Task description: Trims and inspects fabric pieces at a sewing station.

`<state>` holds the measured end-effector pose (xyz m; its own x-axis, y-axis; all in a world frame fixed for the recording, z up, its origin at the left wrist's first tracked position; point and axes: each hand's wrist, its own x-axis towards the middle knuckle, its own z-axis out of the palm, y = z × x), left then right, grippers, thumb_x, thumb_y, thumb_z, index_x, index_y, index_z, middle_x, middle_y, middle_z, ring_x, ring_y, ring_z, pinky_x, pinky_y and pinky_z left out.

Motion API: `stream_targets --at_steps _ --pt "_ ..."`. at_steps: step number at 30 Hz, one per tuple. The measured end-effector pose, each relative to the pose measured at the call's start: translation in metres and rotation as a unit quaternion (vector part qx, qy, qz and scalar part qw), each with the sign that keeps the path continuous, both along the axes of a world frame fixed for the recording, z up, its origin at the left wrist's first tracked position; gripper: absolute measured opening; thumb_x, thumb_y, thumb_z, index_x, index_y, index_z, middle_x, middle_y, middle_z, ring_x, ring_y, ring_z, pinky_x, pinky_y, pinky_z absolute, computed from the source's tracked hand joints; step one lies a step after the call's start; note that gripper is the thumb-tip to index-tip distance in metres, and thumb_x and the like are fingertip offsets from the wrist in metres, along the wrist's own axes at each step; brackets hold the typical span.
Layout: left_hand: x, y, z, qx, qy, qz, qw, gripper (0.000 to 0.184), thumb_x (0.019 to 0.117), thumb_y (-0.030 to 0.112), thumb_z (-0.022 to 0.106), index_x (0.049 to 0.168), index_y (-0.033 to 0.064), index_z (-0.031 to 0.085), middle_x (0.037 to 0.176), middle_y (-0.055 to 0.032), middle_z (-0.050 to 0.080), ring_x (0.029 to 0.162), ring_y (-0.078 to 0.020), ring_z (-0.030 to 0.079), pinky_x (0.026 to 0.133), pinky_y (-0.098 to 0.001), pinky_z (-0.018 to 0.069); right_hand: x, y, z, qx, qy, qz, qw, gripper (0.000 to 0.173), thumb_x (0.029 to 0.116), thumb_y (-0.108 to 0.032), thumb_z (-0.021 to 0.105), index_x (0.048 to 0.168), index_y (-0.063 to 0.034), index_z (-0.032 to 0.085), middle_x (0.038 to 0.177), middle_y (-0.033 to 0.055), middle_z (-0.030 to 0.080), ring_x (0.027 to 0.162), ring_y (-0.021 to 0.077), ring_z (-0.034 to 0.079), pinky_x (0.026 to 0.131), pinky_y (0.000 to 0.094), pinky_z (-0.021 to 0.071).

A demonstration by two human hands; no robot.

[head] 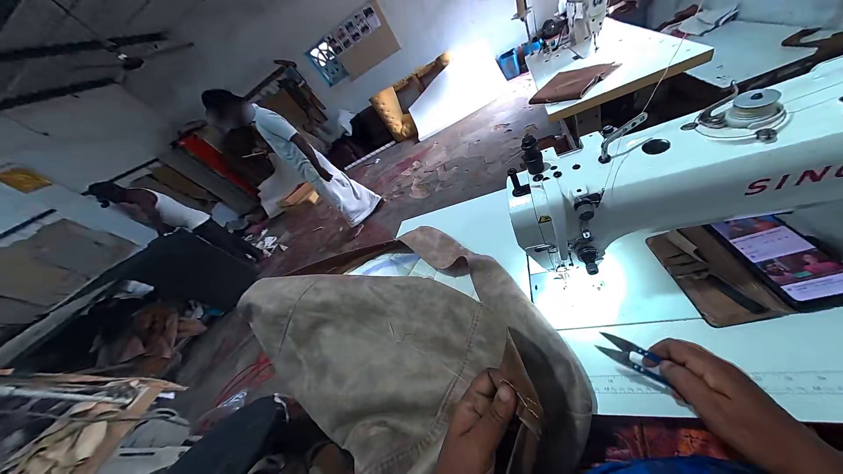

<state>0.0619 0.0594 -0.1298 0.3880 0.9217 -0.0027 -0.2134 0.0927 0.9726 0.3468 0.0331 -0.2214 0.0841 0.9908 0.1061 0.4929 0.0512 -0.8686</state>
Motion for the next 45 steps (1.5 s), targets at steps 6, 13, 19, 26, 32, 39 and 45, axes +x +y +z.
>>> stream_targets --at_steps 6,13,19,26,32,39,45 --pt "0.003 -0.002 -0.001 -0.018 0.012 -0.002 1.0 0.018 0.1089 0.012 0.043 0.106 0.0105 0.061 0.088 0.0038 0.07 0.081 -0.0041 0.069 0.078 -0.0247 0.0586 -0.036 -0.016 0.035 0.059 0.063 0.176 0.981 0.04 0.0996 -0.04 0.064 0.113 -0.003 0.071 0.095 0.0131 0.067 0.076 0.0165 0.061 0.065 0.0315 0.0529" --pt "0.006 -0.004 -0.002 0.016 0.057 0.017 0.998 0.023 0.1097 0.009 0.037 0.102 0.0106 0.059 0.083 0.0067 0.067 0.077 -0.0015 0.066 0.076 -0.0229 0.0575 -0.049 -0.015 0.059 0.053 -0.059 0.209 0.975 0.047 0.1022 -0.047 0.057 0.11 -0.0027 0.07 0.094 0.0151 0.068 0.078 0.0283 0.068 0.063 0.0454 0.0558" --pt "0.005 -0.002 -0.003 0.051 0.087 0.011 0.995 0.021 0.1097 0.011 0.04 0.1 0.0118 0.058 0.082 0.0092 0.066 0.076 0.0008 0.064 0.075 -0.021 0.056 -0.049 -0.014 0.056 0.061 -0.074 0.205 0.974 0.048 0.1027 -0.049 0.054 0.108 -0.0043 0.071 0.09 0.0135 0.068 0.076 0.0271 0.068 0.061 0.0448 0.055" --pt "0.005 -0.004 -0.003 0.053 0.113 -0.004 0.992 0.02 0.1097 0.01 0.039 0.1 0.0116 0.057 0.08 0.0102 0.063 0.074 0.0017 0.062 0.073 -0.0194 0.0546 -0.047 -0.005 0.047 0.095 -0.077 0.227 0.966 0.048 0.1018 -0.051 0.054 0.103 -0.0063 0.071 0.086 0.0106 0.067 0.072 0.0238 0.066 0.057 0.0412 0.053" --pt "0.007 -0.005 -0.003 0.05 0.121 -0.004 0.991 0.021 0.1094 0.01 0.04 0.099 0.0115 0.058 0.081 0.0109 0.063 0.075 0.0027 0.062 0.073 -0.0187 0.0537 -0.045 0.007 0.034 0.153 -0.086 0.216 0.96 0.049 0.1024 -0.055 0.049 0.094 -0.0125 0.071 0.079 0.0038 0.066 0.065 0.0161 0.063 0.051 0.0344 0.0493" --pt "0.013 -0.007 -0.001 0.019 0.109 0.036 0.993 0.025 0.1098 0.008 0.035 0.098 0.0106 0.057 0.078 0.0088 0.064 0.073 0.0006 0.064 0.073 -0.0199 0.0554 -0.045 0.005 0.025 0.209 -0.069 0.191 0.956 0.047 0.1034 -0.053 0.049 0.094 -0.0121 0.07 0.076 0.0038 0.063 0.063 0.0149 0.061 0.049 0.0311 0.0474" --pt "0.013 -0.007 0.001 0.004 0.084 0.04 0.996 0.027 0.1098 0.008 0.032 0.098 0.0103 0.057 0.079 0.0069 0.066 0.074 -0.0006 0.065 0.074 -0.0213 0.0564 -0.045 0.003 0.024 0.206 -0.098 0.166 0.959 0.049 0.1011 -0.057 0.05 0.096 -0.0123 0.071 0.078 0.0038 0.063 0.063 0.0152 0.061 0.048 0.0317 0.0484"
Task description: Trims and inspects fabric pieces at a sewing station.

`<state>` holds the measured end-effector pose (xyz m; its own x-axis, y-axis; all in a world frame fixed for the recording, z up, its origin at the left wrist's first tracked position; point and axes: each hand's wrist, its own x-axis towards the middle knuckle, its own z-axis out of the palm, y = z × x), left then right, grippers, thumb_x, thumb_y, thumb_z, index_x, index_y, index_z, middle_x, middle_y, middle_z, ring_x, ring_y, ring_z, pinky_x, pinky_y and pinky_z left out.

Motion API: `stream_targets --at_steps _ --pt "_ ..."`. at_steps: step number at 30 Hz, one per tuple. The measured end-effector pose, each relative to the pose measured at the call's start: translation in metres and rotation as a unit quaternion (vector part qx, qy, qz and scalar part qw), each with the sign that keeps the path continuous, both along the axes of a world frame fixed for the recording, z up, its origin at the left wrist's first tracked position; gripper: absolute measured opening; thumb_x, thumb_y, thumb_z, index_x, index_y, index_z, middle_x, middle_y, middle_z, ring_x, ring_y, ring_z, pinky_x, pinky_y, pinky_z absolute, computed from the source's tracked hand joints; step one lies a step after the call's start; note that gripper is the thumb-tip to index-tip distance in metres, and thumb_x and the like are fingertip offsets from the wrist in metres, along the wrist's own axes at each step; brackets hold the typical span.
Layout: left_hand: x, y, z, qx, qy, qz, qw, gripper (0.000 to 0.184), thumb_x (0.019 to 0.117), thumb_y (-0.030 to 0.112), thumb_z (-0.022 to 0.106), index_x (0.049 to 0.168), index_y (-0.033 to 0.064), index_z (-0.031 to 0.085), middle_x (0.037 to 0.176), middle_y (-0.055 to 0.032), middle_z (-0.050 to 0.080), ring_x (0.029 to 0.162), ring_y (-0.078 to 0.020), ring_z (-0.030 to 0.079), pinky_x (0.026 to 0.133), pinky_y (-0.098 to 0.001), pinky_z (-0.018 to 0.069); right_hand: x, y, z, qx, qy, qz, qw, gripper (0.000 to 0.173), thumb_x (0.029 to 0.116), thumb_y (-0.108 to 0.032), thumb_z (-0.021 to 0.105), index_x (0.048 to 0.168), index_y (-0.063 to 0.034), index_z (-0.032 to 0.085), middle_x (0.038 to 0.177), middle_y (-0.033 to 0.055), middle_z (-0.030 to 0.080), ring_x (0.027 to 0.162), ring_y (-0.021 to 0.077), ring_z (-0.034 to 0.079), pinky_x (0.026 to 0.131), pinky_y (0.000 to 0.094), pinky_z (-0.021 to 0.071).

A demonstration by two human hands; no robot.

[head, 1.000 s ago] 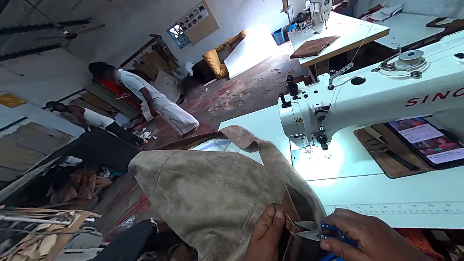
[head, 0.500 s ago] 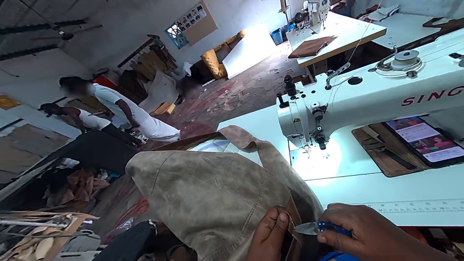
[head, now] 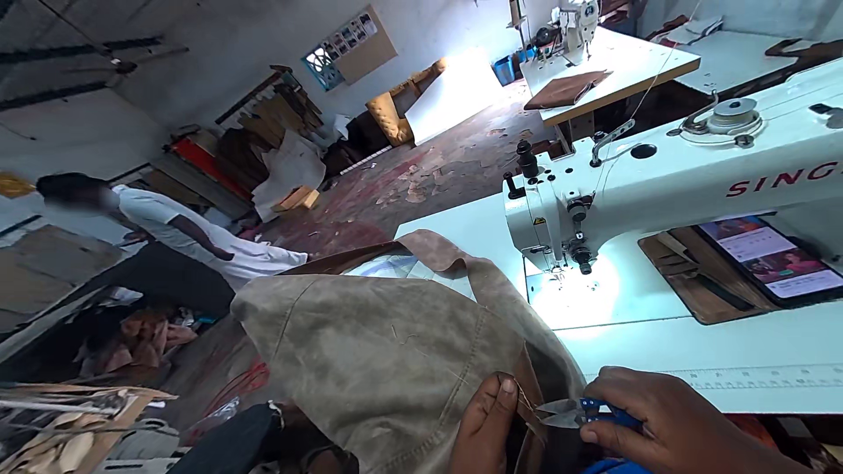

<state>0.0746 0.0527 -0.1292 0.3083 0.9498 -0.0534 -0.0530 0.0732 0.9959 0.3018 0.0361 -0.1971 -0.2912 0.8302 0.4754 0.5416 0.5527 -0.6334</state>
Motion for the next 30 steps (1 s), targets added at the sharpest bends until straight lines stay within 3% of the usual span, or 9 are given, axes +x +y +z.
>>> stream_targets --at_steps 17,23,25,26,28,30 --pt "0.001 0.001 -0.001 -0.001 0.003 0.002 1.0 0.026 0.1101 0.011 0.033 0.098 0.0105 0.056 0.079 0.0062 0.066 0.075 -0.0013 0.065 0.074 -0.0215 0.0565 -0.005 0.003 -0.009 0.043 0.033 0.007 0.998 0.047 0.105 -0.052 0.047 0.095 -0.0103 0.068 0.076 0.0054 0.061 0.063 0.0155 0.06 0.05 0.0287 0.0469" --pt "0.002 0.002 -0.002 -0.007 -0.013 0.0 1.0 0.027 0.1101 0.011 0.033 0.098 0.0108 0.056 0.079 0.0065 0.066 0.075 -0.0017 0.066 0.075 -0.0224 0.0569 -0.007 0.002 -0.007 0.017 0.08 0.002 0.997 0.055 0.0993 -0.06 0.051 0.102 -0.0078 0.066 0.079 0.0072 0.06 0.062 0.0147 0.057 0.05 0.0271 0.0467" --pt "0.003 0.002 -0.002 -0.01 -0.012 -0.01 1.0 0.026 0.1099 0.012 0.034 0.097 0.0128 0.057 0.078 0.0087 0.065 0.072 0.0003 0.064 0.072 -0.0204 0.0553 -0.012 0.001 0.0 0.014 0.113 0.019 0.993 0.061 0.0926 -0.065 0.058 0.106 -0.0056 0.063 0.082 0.0088 0.057 0.065 0.0139 0.053 0.053 0.0245 0.0457" --pt "0.004 0.002 -0.003 -0.01 -0.011 -0.018 1.0 0.024 0.1093 0.013 0.037 0.096 0.0147 0.057 0.076 0.0108 0.063 0.07 0.0018 0.061 0.069 -0.0188 0.0533 -0.016 -0.001 0.004 0.008 0.131 0.027 0.991 0.06 0.0902 -0.061 0.064 0.107 -0.0036 0.063 0.085 0.0108 0.057 0.069 0.0147 0.055 0.056 0.0245 0.0471" --pt "0.005 0.001 -0.006 -0.007 -0.016 -0.044 0.999 0.017 0.1074 0.014 0.046 0.096 0.0182 0.058 0.077 0.0138 0.063 0.07 0.0038 0.06 0.068 -0.0177 0.0518 -0.025 -0.005 0.014 -0.017 0.177 0.036 0.983 0.047 0.088 -0.04 0.078 0.105 0.0018 0.065 0.089 0.0162 0.062 0.076 0.0177 0.059 0.064 0.0253 0.0507" --pt "0.005 0.001 -0.012 0.007 -0.013 -0.065 0.998 0.012 0.1041 0.013 0.054 0.096 0.0196 0.06 0.081 0.0154 0.065 0.073 0.0047 0.061 0.07 -0.0179 0.0519 -0.035 -0.008 0.019 -0.042 0.202 0.025 0.978 0.035 0.0876 -0.023 0.08 0.101 0.0059 0.066 0.09 0.0205 0.065 0.079 0.0224 0.064 0.07 0.0301 0.0539"
